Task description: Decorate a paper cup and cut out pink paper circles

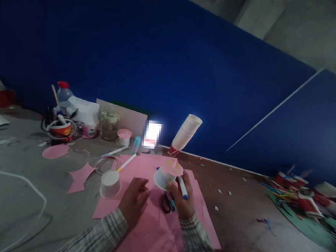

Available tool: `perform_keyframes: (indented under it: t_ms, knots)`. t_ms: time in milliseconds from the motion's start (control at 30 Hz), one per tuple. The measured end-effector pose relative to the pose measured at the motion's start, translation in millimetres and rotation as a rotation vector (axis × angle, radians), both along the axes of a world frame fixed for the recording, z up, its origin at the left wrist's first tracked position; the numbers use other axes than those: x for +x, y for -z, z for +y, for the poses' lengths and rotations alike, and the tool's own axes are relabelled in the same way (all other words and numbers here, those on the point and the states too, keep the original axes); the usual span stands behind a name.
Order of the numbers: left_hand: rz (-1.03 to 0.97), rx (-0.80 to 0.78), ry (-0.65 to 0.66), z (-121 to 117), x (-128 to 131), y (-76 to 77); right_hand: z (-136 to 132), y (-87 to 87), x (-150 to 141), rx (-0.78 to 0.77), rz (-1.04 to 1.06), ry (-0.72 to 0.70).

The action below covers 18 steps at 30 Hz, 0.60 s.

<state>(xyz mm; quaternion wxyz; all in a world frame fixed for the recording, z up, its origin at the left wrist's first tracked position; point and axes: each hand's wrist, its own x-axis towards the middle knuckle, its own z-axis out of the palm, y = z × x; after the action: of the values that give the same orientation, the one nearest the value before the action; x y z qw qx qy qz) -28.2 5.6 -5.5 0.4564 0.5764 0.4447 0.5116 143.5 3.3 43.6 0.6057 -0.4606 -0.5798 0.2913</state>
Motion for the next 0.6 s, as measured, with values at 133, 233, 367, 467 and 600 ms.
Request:
perform_keyframes:
  t_ms: [133, 233, 367, 467, 600]
  knots:
    - [0.217, 0.167, 0.047, 1, -1, 7.2, 28, -28.3, -13, 0.034, -0.071, -0.014]
    - [0.334, 0.163, 0.099, 1, 0, 12.9, 67, -48.9, -41, 0.103, -0.076, -0.080]
    - [0.471, 0.180, 0.179, 0, 0, 13.8, 128, -65.5, -88, 0.195, -0.173, -0.103]
    - [0.487, 0.204, 0.245, -1, 1, 13.0, 167, -63.7, -119, 0.196, -0.292, -0.079]
    - [0.414, 0.202, 0.278, 0, 4, 23.0, 200, -46.4, -143, 0.054, -0.447, 0.043]
